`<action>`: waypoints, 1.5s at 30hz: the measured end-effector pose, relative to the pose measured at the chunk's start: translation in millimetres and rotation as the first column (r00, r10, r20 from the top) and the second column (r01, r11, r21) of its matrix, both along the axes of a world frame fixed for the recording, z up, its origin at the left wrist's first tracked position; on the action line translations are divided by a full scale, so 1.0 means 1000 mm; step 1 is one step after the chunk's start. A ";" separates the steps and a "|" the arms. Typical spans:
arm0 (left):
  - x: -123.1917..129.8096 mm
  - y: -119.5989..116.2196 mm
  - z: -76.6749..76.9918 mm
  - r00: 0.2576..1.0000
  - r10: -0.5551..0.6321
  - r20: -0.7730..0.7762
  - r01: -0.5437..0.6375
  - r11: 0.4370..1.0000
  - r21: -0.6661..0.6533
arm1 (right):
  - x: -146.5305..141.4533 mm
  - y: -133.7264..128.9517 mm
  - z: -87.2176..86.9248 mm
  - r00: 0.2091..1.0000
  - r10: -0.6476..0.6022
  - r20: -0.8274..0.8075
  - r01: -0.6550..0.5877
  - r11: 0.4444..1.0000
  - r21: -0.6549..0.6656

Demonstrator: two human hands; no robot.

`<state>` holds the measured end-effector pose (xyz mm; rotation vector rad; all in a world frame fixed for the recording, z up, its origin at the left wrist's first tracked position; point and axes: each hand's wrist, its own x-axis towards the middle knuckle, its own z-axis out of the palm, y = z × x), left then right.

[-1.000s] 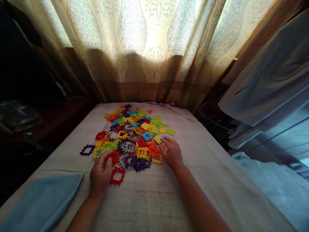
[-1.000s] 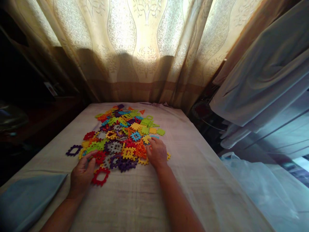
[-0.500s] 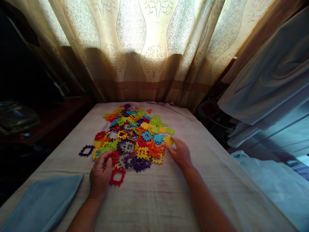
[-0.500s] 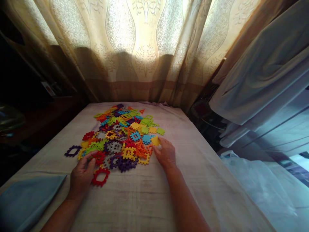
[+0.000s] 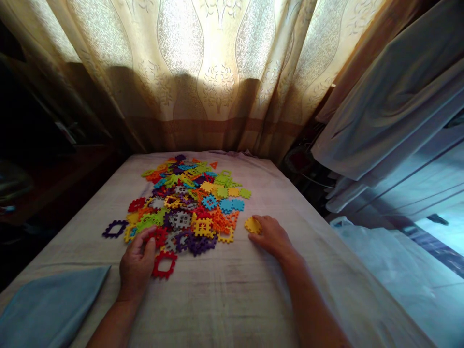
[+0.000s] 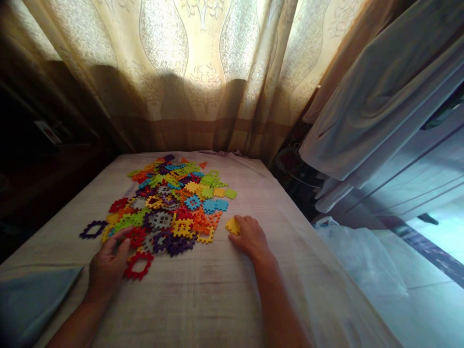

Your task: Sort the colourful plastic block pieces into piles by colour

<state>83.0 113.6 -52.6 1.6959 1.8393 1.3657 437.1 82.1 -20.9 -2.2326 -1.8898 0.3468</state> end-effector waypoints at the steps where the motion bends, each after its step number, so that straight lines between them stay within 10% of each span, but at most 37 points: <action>1: 0.000 0.000 0.000 1.000 -0.001 0.003 0.001 1.000 -0.002 | -0.001 0.000 0.001 1.000 0.000 0.008 0.000 1.000 -0.016; 9: 0.001 -0.001 -0.001 1.000 -0.018 0.024 0.018 1.000 0.007 | 0.012 -0.006 0.012 0.997 0.082 0.014 -0.078 0.982 -0.172; 17: -0.001 0.000 -0.004 0.999 -0.023 0.024 0.023 1.000 0.009 | -0.065 0.010 -0.005 0.939 0.345 -0.005 -0.321 0.879 0.353; 35: 0.001 -0.001 -0.001 0.998 -0.040 0.048 0.040 0.999 -0.006 | -0.111 0.031 -0.023 0.872 0.481 -0.092 -0.393 0.800 0.453; 45: 0.000 0.001 -0.005 0.999 -0.013 0.042 0.014 1.000 -0.018 | -0.015 0.022 0.015 0.949 0.222 -0.226 -0.157 0.949 0.274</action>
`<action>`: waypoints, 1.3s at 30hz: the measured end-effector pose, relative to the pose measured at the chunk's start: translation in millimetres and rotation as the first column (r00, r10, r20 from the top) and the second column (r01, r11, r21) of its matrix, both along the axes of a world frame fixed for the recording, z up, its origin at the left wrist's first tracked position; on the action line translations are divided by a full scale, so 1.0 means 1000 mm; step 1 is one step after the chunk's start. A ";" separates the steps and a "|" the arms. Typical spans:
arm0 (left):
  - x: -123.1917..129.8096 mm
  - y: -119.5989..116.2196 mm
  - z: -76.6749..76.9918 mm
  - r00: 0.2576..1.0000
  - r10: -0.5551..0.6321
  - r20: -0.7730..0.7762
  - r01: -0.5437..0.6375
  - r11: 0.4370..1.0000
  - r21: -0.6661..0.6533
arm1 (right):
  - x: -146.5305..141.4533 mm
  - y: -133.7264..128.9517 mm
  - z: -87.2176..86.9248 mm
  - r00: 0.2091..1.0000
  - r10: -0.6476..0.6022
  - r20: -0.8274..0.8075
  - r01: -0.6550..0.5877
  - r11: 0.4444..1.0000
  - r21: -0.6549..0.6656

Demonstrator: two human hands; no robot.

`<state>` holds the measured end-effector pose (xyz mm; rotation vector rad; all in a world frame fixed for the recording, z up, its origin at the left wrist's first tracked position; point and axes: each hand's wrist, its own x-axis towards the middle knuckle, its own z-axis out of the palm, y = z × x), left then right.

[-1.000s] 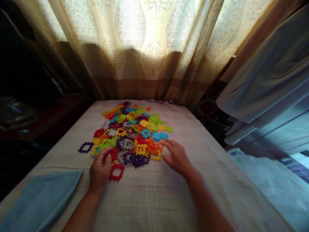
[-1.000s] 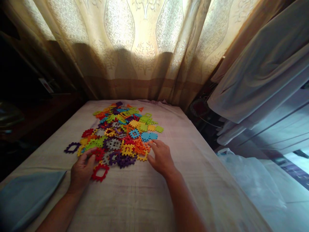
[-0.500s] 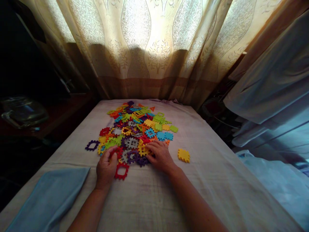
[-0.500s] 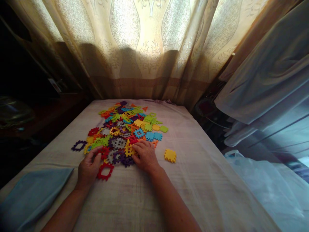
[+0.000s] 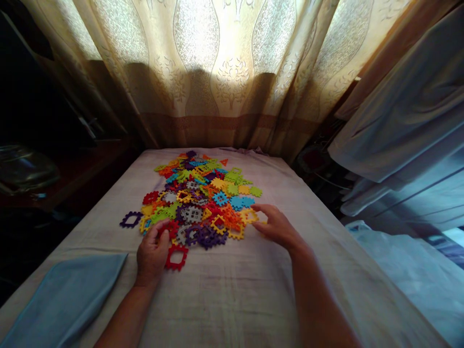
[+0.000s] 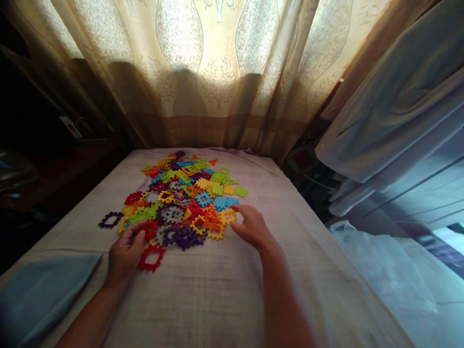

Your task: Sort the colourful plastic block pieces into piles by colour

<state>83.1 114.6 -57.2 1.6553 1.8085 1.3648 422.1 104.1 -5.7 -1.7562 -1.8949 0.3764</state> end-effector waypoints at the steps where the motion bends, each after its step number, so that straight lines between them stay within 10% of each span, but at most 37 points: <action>1: 0.000 0.000 0.001 1.000 -0.001 -0.002 0.001 1.000 0.001 | 0.014 -0.003 0.001 0.999 -0.041 0.014 0.041 0.997 -0.065; 11: 0.002 -0.001 0.005 1.000 0.010 -0.015 -0.010 1.000 -0.015 | 0.057 -0.013 -0.007 0.986 -0.084 0.147 0.118 0.964 -0.240; 18: 0.000 0.000 0.001 1.000 -0.003 0.000 0.003 1.000 0.000 | -0.037 0.005 -0.002 0.994 0.008 0.113 -0.015 0.998 0.057; 27: 0.000 -0.001 0.000 0.998 -0.039 0.046 0.039 0.999 0.001 | -0.126 0.033 -0.006 0.986 -0.013 0.164 0.012 1.000 0.005; 39: -0.002 0.000 -0.001 0.999 -0.031 0.015 0.031 1.000 0.007 | -0.071 0.014 -0.003 0.970 -0.137 -0.199 0.149 0.988 0.047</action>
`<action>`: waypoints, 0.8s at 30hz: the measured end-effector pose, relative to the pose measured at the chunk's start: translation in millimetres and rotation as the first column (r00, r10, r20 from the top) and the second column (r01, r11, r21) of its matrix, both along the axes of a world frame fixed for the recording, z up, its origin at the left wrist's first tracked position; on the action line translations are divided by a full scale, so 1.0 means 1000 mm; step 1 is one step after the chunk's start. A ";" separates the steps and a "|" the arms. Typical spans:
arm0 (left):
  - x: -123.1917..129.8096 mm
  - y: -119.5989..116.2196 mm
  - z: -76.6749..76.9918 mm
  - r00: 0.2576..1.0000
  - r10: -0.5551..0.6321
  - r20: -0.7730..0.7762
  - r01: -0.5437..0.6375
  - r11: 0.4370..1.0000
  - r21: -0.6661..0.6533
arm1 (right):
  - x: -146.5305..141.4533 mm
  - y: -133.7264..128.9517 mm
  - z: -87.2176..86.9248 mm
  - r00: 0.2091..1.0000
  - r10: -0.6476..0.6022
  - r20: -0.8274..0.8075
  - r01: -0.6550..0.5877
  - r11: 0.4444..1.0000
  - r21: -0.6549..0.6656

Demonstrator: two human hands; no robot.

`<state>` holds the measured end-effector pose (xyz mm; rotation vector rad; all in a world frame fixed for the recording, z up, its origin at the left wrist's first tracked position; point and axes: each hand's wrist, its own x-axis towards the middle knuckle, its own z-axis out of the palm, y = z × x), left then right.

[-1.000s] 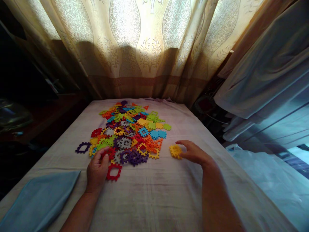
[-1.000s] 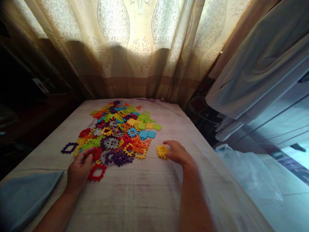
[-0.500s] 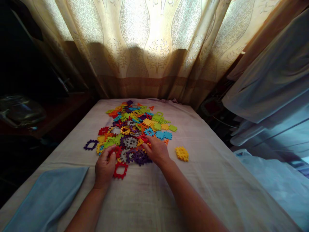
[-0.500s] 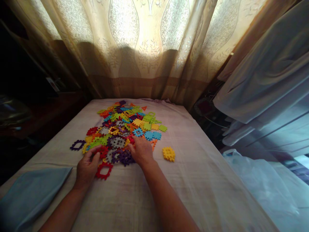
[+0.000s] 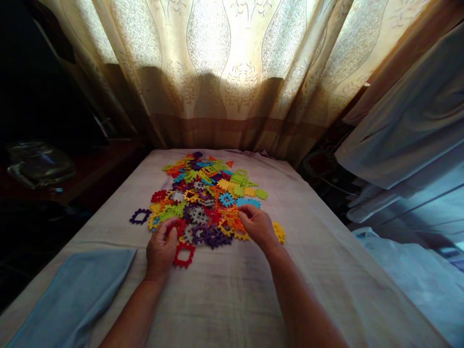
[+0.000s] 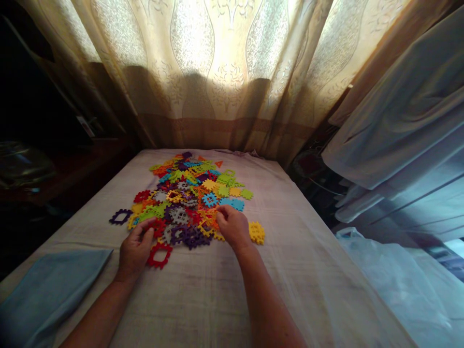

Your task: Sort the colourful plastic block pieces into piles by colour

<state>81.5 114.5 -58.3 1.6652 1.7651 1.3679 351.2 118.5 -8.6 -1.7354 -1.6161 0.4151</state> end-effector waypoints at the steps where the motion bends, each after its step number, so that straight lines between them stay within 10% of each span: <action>1: 0.000 0.000 0.000 1.000 0.003 -0.003 -0.003 1.000 0.001 | 0.015 -0.004 -0.001 0.999 -0.033 -0.032 0.033 0.999 0.005; 10: -0.001 0.002 -0.001 1.000 0.016 -0.026 -0.016 1.000 0.001 | 0.125 -0.036 0.002 0.928 -0.372 -0.030 0.374 0.925 0.068; 19: 0.000 -0.001 0.003 0.999 0.014 -0.036 -0.015 1.000 -0.025 | 0.121 -0.064 0.003 0.983 0.032 0.182 0.009 0.975 -0.223; 24: 0.002 -0.001 0.005 0.999 0.022 -0.039 -0.024 0.999 -0.037 | 0.104 -0.047 -0.006 0.938 -0.047 0.344 0.059 0.998 -0.025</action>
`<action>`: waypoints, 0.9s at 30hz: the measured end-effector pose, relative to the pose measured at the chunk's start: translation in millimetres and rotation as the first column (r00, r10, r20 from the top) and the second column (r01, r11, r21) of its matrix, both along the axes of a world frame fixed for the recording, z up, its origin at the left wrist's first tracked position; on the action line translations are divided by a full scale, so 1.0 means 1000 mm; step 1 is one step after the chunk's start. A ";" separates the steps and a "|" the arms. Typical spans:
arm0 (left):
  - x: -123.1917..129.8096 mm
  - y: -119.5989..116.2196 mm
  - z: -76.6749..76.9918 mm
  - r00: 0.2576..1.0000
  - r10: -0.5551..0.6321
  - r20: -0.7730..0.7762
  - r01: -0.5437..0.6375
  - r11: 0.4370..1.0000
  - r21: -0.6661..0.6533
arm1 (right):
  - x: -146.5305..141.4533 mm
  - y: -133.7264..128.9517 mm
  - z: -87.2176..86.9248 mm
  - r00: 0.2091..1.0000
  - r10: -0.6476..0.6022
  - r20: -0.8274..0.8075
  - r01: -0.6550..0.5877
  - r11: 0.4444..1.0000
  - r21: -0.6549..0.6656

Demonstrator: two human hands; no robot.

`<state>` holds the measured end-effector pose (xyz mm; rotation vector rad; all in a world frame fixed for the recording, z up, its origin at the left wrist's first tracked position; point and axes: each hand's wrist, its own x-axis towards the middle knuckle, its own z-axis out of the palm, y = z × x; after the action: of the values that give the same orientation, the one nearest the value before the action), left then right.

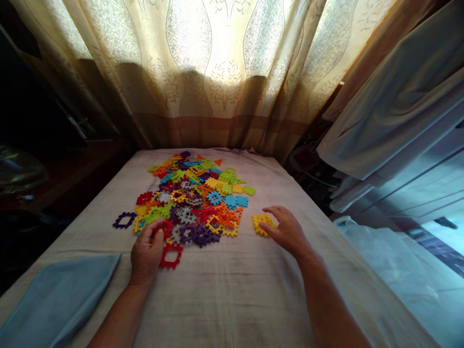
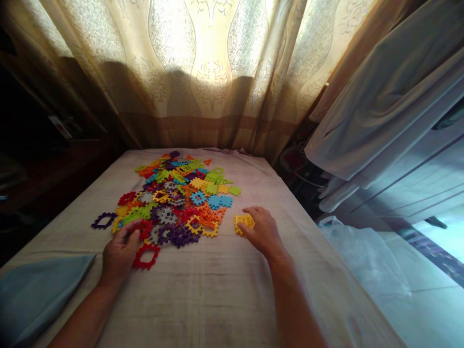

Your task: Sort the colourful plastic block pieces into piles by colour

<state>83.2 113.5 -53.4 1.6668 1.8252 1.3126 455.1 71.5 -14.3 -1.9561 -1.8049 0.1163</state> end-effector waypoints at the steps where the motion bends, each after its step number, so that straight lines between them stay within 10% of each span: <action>1: 0.000 0.000 0.000 1.000 0.001 0.003 -0.001 1.000 0.001 | -0.004 0.004 -0.004 0.999 -0.018 0.046 0.018 1.000 0.009; 7: 0.000 0.000 -0.001 1.000 0.004 0.009 -0.004 1.000 0.001 | -0.023 0.013 -0.024 0.980 0.086 0.178 -0.054 0.983 -0.176; 18: 0.000 0.001 -0.003 1.000 -0.017 0.005 0.017 1.000 0.015 | -0.021 -0.008 -0.029 0.938 0.301 0.174 -0.310 0.950 0.027; 27: -0.001 0.001 -0.003 1.000 -0.009 0.008 0.009 0.999 0.042 | -0.108 0.013 -0.009 0.926 0.349 0.145 -0.367 0.922 0.122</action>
<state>82.3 114.8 -56.9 1.6861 1.7957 1.3609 347.3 84.9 -22.9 -1.5436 -2.1714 -0.0181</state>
